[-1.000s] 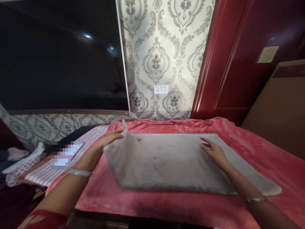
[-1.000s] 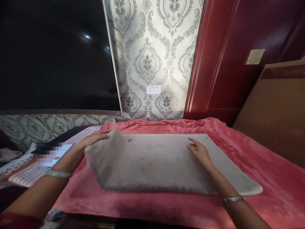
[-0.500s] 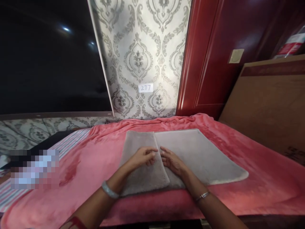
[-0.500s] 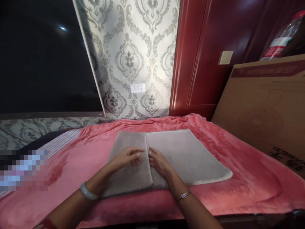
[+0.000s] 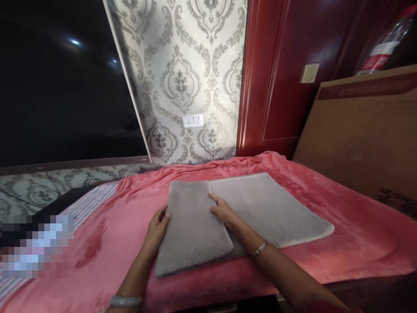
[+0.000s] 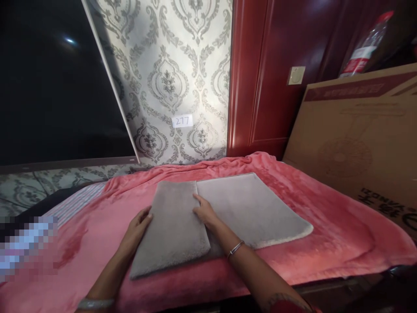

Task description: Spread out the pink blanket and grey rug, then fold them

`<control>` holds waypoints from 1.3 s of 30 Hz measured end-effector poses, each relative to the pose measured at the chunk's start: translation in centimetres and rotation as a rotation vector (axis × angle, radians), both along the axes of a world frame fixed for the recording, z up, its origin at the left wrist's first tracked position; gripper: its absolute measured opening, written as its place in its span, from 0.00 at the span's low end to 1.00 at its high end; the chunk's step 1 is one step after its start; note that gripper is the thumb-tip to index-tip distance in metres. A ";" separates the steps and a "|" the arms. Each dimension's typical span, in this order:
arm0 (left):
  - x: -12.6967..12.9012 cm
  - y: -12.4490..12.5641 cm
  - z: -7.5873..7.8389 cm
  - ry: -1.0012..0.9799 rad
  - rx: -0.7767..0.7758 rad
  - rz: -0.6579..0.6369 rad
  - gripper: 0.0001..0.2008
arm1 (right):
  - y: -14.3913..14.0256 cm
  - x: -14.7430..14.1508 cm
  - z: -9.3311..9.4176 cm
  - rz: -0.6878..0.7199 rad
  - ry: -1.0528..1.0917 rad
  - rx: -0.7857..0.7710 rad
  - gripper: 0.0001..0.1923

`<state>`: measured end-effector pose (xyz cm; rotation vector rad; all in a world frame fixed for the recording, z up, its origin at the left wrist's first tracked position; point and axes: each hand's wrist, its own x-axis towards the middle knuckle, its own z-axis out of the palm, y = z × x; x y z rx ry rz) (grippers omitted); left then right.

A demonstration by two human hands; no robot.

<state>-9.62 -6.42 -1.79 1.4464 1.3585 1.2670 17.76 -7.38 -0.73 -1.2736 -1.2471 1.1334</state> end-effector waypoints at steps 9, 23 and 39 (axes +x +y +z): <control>0.8 0.8 -0.9 0.143 0.052 -0.070 0.33 | -1.0 3.5 -1.3 -0.087 -0.112 0.026 0.45; 1.6 -0.3 -0.4 0.040 -0.032 -0.121 0.44 | 2.3 3.8 -1.0 -0.155 -0.254 0.142 0.40; 2.8 -2.0 1.3 -0.049 -0.211 -0.104 0.46 | -3.8 5.6 -0.8 -0.126 -0.256 0.095 0.33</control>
